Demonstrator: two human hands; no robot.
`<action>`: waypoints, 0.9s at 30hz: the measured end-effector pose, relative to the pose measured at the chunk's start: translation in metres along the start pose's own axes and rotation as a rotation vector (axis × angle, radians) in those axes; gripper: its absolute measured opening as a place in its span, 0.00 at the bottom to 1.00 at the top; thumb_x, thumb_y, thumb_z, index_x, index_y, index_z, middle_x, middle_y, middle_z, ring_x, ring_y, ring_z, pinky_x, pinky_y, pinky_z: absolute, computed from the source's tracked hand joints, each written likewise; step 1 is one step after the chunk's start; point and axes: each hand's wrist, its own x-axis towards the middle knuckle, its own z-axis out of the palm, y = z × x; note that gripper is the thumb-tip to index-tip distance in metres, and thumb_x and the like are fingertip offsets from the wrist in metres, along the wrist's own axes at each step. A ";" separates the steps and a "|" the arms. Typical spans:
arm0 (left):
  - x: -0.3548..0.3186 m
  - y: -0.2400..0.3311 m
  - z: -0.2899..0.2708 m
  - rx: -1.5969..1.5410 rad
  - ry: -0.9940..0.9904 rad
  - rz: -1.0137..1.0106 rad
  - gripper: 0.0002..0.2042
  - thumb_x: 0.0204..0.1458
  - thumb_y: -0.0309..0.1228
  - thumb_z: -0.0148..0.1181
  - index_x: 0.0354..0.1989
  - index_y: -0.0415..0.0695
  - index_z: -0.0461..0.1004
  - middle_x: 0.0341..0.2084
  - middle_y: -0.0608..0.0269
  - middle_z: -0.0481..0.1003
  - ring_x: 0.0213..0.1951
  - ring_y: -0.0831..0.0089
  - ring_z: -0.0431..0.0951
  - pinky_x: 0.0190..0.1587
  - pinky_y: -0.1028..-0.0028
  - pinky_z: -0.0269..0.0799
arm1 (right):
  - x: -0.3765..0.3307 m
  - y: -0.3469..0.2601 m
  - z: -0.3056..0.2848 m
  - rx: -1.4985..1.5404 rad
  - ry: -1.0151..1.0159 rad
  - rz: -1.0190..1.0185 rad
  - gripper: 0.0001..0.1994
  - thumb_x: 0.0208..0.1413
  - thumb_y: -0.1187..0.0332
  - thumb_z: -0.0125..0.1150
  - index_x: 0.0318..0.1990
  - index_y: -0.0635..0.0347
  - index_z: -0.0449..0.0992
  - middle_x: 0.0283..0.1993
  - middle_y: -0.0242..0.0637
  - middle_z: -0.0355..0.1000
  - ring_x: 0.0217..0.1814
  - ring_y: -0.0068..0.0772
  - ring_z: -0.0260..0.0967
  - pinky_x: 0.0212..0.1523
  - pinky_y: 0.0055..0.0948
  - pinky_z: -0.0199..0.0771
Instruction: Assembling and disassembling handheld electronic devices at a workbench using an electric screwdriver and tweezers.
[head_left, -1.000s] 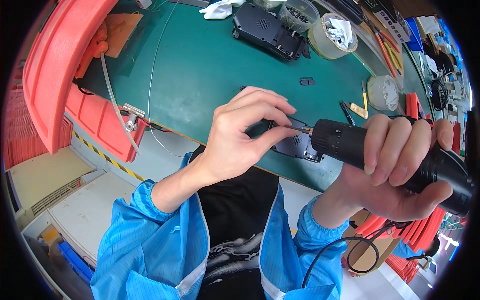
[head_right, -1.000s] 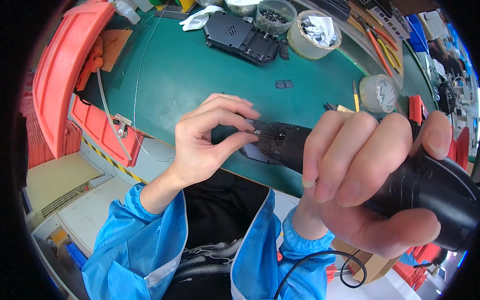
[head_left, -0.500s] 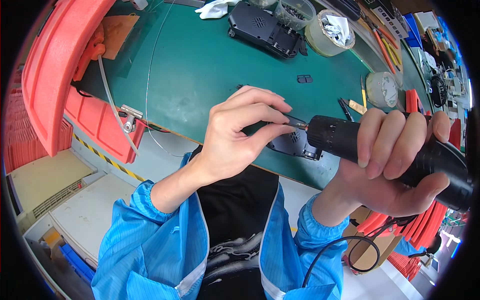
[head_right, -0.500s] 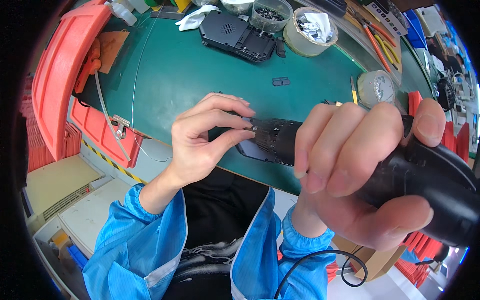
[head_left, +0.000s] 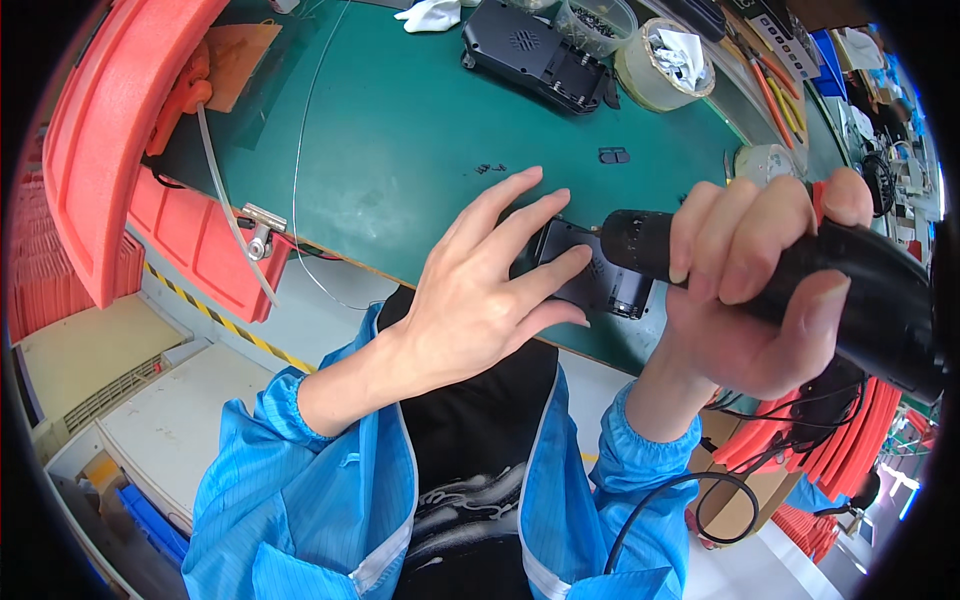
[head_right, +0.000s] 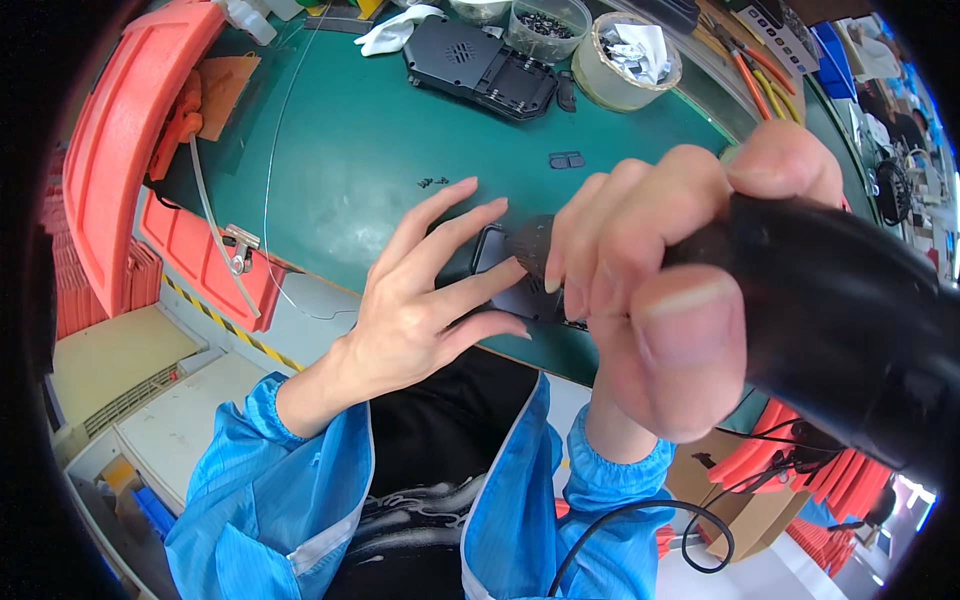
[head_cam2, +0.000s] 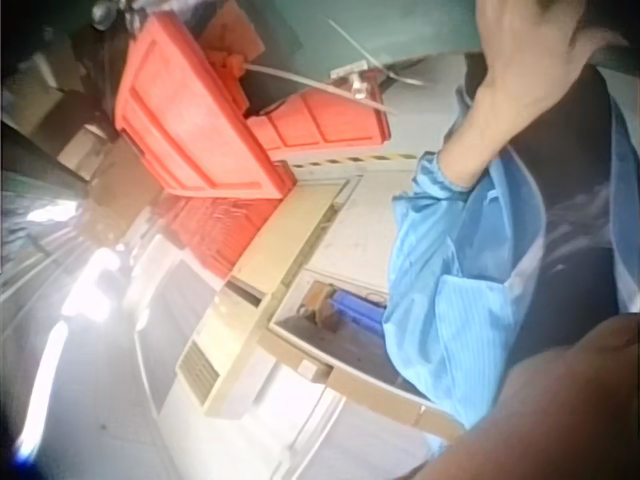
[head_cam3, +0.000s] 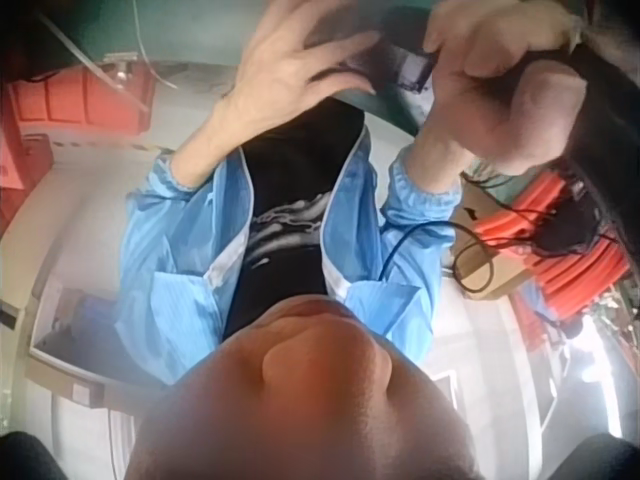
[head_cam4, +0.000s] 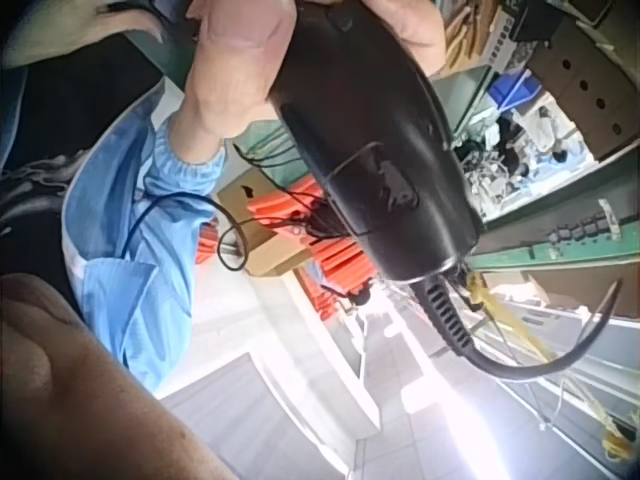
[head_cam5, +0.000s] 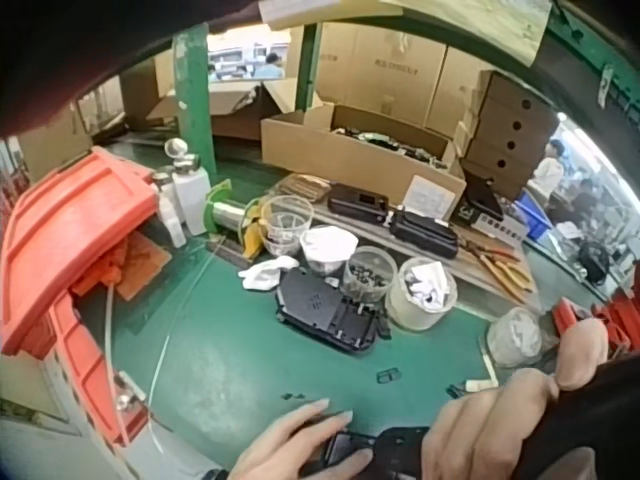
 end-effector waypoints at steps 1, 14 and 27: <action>0.000 0.000 0.001 0.002 0.000 0.002 0.25 0.35 0.39 0.81 0.46 0.46 0.86 0.59 0.49 0.76 0.63 0.44 0.73 0.59 0.55 0.76 | 0.000 0.001 0.002 0.000 0.000 -0.003 0.22 0.70 0.56 0.51 0.63 0.60 0.60 0.28 0.32 0.66 0.23 0.25 0.60 0.30 0.30 0.65; -0.005 -0.004 0.006 -0.025 -0.002 -0.030 0.24 0.36 0.38 0.80 0.45 0.46 0.86 0.57 0.49 0.77 0.62 0.47 0.75 0.58 0.55 0.77 | 0.006 0.011 0.027 -0.368 0.195 0.113 0.16 0.68 0.67 0.55 0.57 0.61 0.61 0.25 0.33 0.64 0.19 0.26 0.59 0.27 0.32 0.67; -0.004 -0.003 0.006 -0.040 0.026 -0.016 0.24 0.36 0.37 0.80 0.45 0.45 0.85 0.53 0.49 0.78 0.60 0.47 0.77 0.57 0.55 0.78 | 0.008 0.015 0.043 -0.293 0.342 0.141 0.14 0.67 0.72 0.52 0.57 0.62 0.61 0.22 0.32 0.61 0.16 0.24 0.55 0.22 0.30 0.65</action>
